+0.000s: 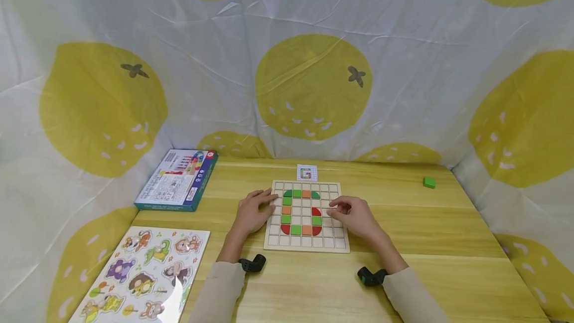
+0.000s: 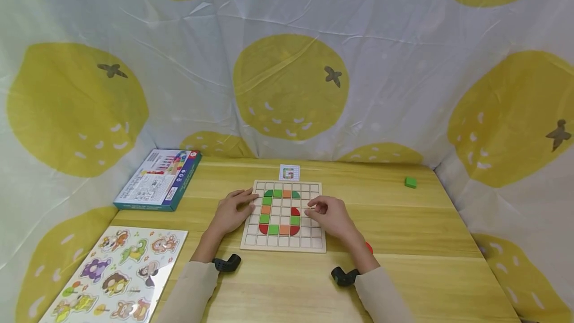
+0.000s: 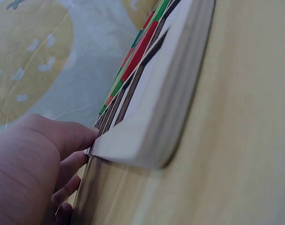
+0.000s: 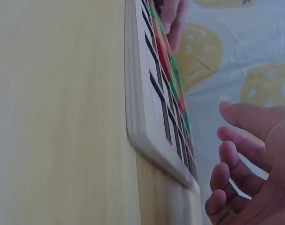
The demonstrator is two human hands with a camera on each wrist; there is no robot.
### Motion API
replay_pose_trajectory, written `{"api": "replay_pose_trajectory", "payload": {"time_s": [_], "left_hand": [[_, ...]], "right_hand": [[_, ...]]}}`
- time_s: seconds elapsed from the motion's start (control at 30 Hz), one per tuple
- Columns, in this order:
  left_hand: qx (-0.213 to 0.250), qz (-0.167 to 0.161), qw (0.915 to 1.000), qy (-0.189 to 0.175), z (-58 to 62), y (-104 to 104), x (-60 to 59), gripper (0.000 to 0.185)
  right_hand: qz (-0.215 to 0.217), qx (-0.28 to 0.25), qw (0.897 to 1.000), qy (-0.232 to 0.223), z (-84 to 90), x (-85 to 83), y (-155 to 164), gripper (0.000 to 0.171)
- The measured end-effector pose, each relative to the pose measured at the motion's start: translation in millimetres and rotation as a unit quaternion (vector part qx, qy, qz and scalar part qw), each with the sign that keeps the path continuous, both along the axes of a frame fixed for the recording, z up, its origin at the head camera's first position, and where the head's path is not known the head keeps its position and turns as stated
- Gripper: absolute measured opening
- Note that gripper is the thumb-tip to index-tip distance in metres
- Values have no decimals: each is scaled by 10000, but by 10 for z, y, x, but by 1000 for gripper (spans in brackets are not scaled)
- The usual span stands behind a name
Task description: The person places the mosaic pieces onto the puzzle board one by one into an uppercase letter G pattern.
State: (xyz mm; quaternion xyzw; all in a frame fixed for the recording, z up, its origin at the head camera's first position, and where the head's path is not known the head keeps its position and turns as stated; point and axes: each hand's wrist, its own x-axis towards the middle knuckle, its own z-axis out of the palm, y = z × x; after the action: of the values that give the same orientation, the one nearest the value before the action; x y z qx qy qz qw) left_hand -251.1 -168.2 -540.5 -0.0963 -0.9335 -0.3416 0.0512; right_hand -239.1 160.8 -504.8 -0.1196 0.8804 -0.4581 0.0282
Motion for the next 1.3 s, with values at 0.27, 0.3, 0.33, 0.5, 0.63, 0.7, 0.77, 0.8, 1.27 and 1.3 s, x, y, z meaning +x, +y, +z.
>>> {"api": "replay_pose_trajectory", "payload": {"time_s": [0.27, 0.3, 0.33, 0.5, 0.63, 0.7, 0.77, 0.8, 1.27, 1.3], "left_hand": [[53, -6, 10000, 27, 13, 12, -3, 38], [47, -7, 10000, 27, 15, 14, -5, 38], [49, -7, 10000, 27, 16, 15, -7, 39], [56, 11, 10000, 9, 34, 20, 0, 38], [28, -4, 10000, -9, 32, 25, -4, 38], [32, -13, 10000, -21, 30, 29, -6, 39], [57, -22, 10000, -41, 34, 34, -5, 39], [72, -21, 10000, -49, 35, 36, -5, 39], [63, 21, 10000, -45, 29, 20, 13, 39], [59, 32, 10000, -35, 28, 16, 13, 39]], "right_hand": [[-123, 232, 9995, 170, -40, 89, 433, 21], [-135, 251, 9994, 208, -45, 103, 489, 21], [-141, 276, 9992, 247, -53, 117, 543, 22], [-283, 415, 9983, 286, -73, 201, 772, 26], [-327, 554, 9974, 337, -81, 275, 940, 27], [-325, 618, 9970, 340, -89, 310, 1023, 28], [-336, 623, 9971, 269, -91, 351, 1103, 30], [-337, 625, 9972, 214, -90, 373, 1143, 31], [-10, 611, 9977, -278, -143, 583, 1541, 34], [86, 591, 9977, -327, -142, 590, 1551, 35]]}}
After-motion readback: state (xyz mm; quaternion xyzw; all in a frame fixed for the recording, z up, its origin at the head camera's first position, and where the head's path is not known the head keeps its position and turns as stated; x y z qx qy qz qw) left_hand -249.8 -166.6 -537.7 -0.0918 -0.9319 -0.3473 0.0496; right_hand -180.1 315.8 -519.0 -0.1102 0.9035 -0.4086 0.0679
